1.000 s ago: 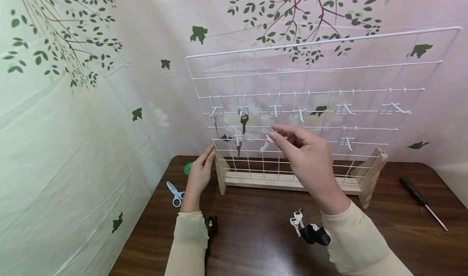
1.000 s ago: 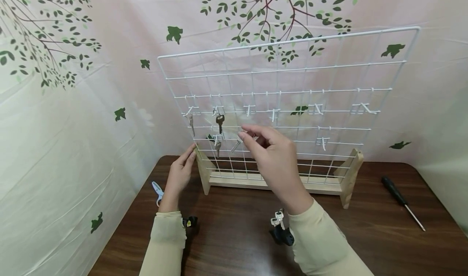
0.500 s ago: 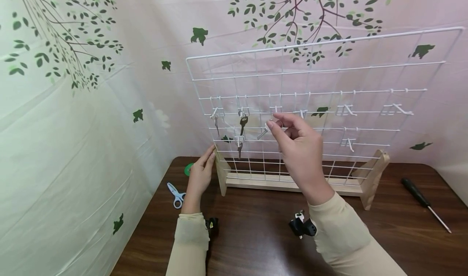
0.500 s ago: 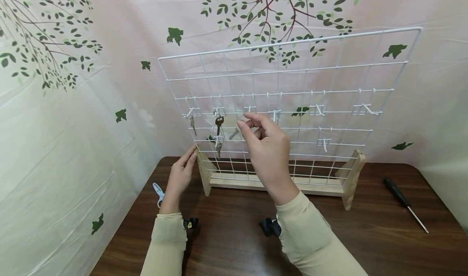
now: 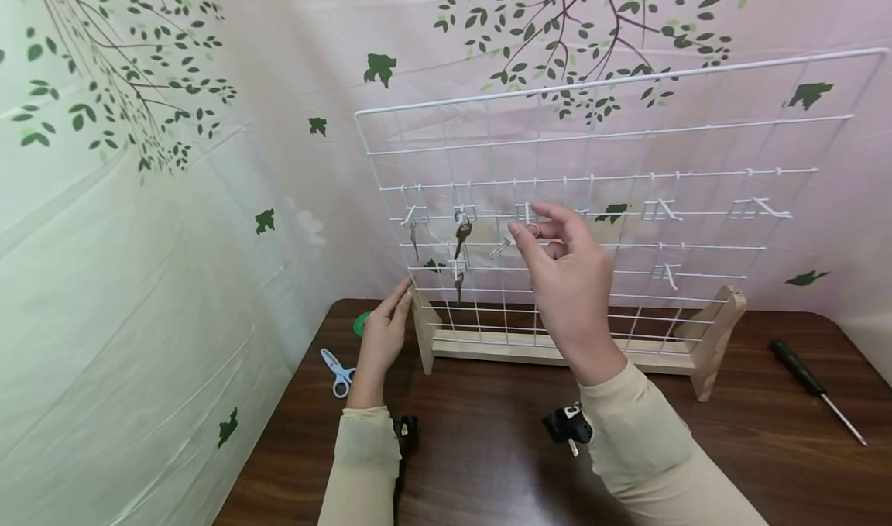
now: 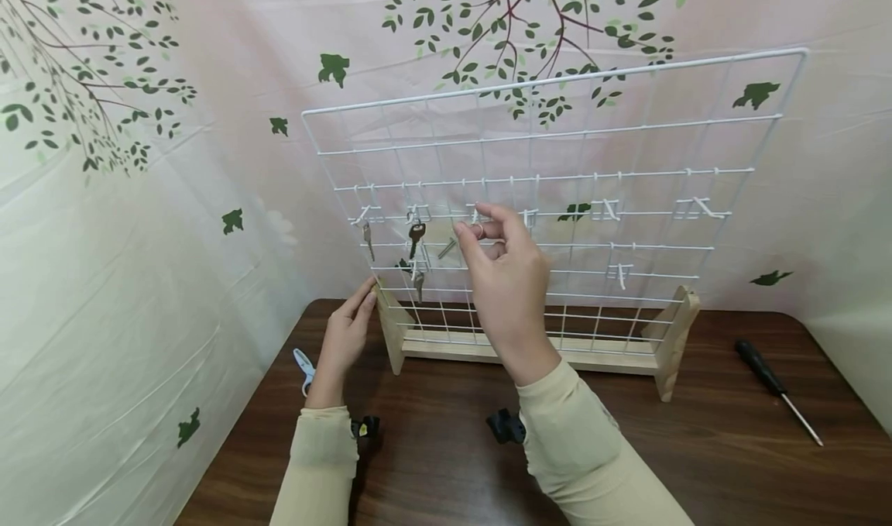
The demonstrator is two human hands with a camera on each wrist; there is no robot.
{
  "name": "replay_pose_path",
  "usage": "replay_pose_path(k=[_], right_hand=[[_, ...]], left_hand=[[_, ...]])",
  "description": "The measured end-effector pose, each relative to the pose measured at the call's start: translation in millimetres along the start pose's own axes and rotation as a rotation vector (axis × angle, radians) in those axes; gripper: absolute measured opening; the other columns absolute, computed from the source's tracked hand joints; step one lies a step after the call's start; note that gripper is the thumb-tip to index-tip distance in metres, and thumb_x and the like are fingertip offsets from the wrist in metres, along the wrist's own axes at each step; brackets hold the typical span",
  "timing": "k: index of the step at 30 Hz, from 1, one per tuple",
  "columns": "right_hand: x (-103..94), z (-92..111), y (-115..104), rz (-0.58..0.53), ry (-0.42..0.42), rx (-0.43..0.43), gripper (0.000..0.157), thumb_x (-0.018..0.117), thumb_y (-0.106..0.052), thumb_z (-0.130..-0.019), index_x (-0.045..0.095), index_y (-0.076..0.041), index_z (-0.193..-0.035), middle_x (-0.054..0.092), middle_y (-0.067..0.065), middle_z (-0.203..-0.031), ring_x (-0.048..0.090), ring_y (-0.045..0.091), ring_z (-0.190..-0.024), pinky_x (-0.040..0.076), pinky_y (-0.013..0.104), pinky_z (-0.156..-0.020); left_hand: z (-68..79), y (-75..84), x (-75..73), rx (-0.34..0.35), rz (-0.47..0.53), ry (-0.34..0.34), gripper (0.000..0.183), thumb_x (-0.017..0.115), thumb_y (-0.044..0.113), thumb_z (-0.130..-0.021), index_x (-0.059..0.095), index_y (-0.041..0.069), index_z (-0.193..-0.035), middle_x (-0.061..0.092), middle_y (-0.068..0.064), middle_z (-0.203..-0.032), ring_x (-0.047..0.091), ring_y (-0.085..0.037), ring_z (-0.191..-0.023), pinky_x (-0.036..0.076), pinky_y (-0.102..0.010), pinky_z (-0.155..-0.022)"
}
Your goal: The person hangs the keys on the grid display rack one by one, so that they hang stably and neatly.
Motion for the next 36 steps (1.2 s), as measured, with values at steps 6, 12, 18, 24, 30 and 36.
replay_pose_path(k=[6,12,18,24,30,36], right_hand=[[0.6,-2.5,1.2,0.01,-0.01,0.056,0.038,0.081,-0.021,-0.098,0.072,-0.009,-0.132,0.077,0.008,-0.099,0.055,-0.002,-0.055,0.04,0.016,-0.045],[4.3,-4.3,5.1,0.051,-0.035,0.129,0.038,0.08,-0.027,-0.099,0.073,-0.01,-0.132,0.078,0.008,-0.102,0.057,-0.001,-0.054,0.044,0.016,-0.047],[6.2,-5.0,12.7,0.035,-0.051,0.139,0.04,0.079,-0.026,-0.1,0.07,-0.008,-0.134,0.077,0.009,-0.104,0.058,-0.002,-0.053,0.046,0.017,-0.046],[5.0,-5.1,21.3,-0.015,-0.031,0.066,0.033,0.079,-0.02,-0.1,0.072,-0.01,-0.131,0.073,0.007,-0.1,0.06,0.007,-0.051,0.048,0.018,-0.045],[3.2,-2.5,23.7,-0.011,-0.013,-0.055,0.029,0.077,-0.02,-0.101,0.074,-0.011,-0.129,0.072,0.007,-0.098,0.062,0.01,-0.053,0.05,0.017,-0.048],[2.1,2.1,26.0,-0.001,0.002,-0.091,0.023,0.077,-0.017,-0.101,0.074,-0.003,-0.119,0.076,0.009,-0.102,0.062,0.004,-0.052,0.046,0.016,-0.045]], left_hand=[[-0.2,-0.2,1.7,0.0,0.0,0.0,0.047,0.05,0.046,-0.113,0.054,0.034,-0.158,0.053,-0.003,-0.164,0.049,-0.034,-0.154,0.044,-0.06,-0.123],[0.3,-2.1,0.3,-0.009,0.003,0.004,0.046,0.051,0.045,-0.113,0.054,0.034,-0.158,0.053,-0.003,-0.164,0.049,-0.034,-0.154,0.044,-0.06,-0.123],[0.3,-0.9,0.1,-0.007,0.002,0.005,0.047,0.051,0.044,-0.113,0.055,0.031,-0.158,0.053,-0.003,-0.164,0.049,-0.034,-0.154,0.044,-0.06,-0.124],[-0.3,1.1,1.1,-0.012,0.007,-0.003,0.046,0.052,0.044,-0.113,0.056,0.032,-0.157,0.054,-0.003,-0.163,0.05,-0.034,-0.154,0.043,-0.06,-0.124],[-1.0,2.1,1.3,-0.006,0.008,0.0,0.046,0.052,0.043,-0.113,0.056,0.03,-0.158,0.054,-0.004,-0.163,0.05,-0.034,-0.154,0.043,-0.06,-0.124],[0.7,2.0,0.0,-0.003,-0.003,0.004,0.047,0.051,0.044,-0.113,0.055,0.03,-0.158,0.053,-0.005,-0.164,0.05,-0.034,-0.153,0.044,-0.06,-0.124]])
Point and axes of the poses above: each hand's wrist, its own z-axis away from the middle knuckle, its own x-axis out of the palm, y = z × x, the point moved 8 cm from there along -z, towards the middle knuckle
